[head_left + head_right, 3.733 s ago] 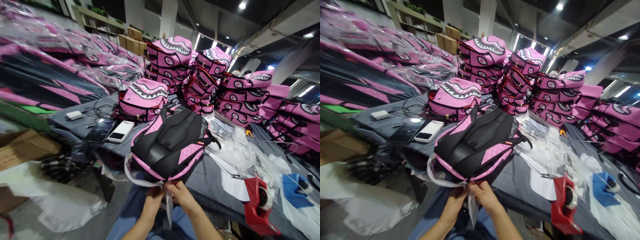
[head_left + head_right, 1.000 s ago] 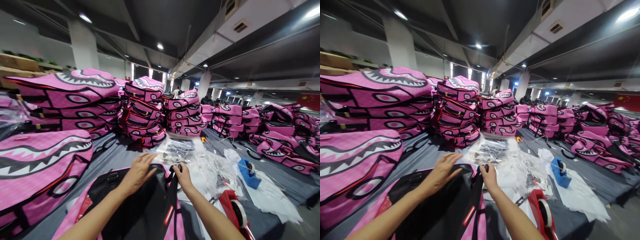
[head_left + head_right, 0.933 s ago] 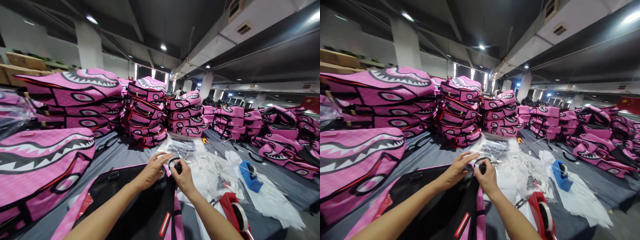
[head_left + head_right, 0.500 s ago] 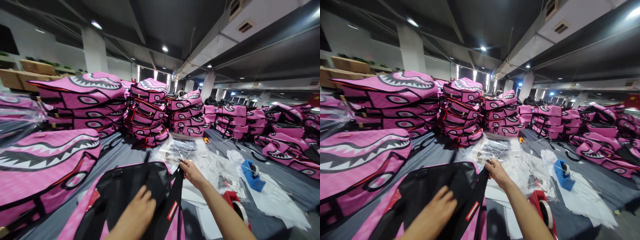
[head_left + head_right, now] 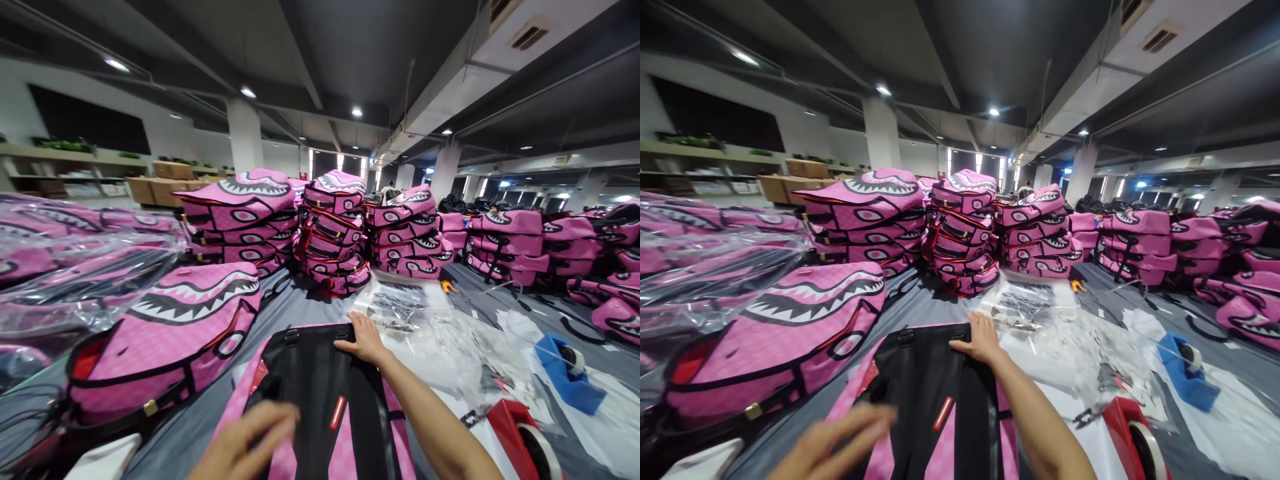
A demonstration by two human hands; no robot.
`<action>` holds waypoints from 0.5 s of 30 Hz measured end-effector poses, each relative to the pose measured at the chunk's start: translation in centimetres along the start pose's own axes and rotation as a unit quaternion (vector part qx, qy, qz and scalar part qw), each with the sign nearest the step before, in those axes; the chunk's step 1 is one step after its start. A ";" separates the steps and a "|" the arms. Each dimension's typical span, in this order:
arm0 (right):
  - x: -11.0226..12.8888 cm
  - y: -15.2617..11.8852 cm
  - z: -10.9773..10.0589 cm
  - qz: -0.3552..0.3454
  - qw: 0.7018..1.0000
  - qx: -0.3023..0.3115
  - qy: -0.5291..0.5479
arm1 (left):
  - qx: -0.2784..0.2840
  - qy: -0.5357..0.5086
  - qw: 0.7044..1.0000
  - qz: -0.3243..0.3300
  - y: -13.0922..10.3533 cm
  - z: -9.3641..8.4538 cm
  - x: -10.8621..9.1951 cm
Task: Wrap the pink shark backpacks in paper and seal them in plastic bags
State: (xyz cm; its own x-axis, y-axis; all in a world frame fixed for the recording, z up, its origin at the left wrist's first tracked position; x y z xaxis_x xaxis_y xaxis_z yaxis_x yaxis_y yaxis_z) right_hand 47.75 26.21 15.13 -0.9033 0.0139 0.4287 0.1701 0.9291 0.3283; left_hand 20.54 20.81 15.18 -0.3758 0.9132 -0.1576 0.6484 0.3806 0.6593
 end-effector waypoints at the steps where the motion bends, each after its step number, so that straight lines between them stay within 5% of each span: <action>1: 0.3 -0.1 0.7 -0.018 1.000 0.010 -0.010 | 0.024 -0.006 0.996 -0.083 1.8 0.7 3.4; 3: 1.1 -0.3 1.9 -0.070 0.997 0.023 -0.007 | 0.032 0.023 0.981 -0.190 5.2 1.9 8.6; 6: 2.1 -0.8 2.4 -0.141 0.989 -0.008 0.046 | 0.050 0.006 0.983 -0.178 9.1 5.0 11.0; 10: 2.8 -2.9 1.8 -0.194 0.972 -0.094 0.093 | 0.013 -0.001 0.993 -0.118 7.6 7.1 8.9; 15: 4.2 -7.8 2.1 -0.195 0.975 -0.094 0.050 | -0.122 0.065 0.990 -0.024 0.7 4.4 4.4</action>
State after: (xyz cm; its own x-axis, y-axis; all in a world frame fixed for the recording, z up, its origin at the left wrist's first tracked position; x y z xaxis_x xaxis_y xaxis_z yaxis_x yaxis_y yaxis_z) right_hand 41.86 19.78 12.63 -0.8728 -0.3713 0.3167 -0.1006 0.7719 0.6277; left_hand 22.28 25.71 11.70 -0.4955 0.8619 -0.1080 0.4533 0.3627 0.8142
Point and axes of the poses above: each hand's wrist, its own y-axis towards the middle knuckle, its own z-axis out of the palm, x = y × z, the point moved 9 cm from there along y, towards the middle knuckle, and after that the axes turned 4 degrees about z, right-handed, at the moved point
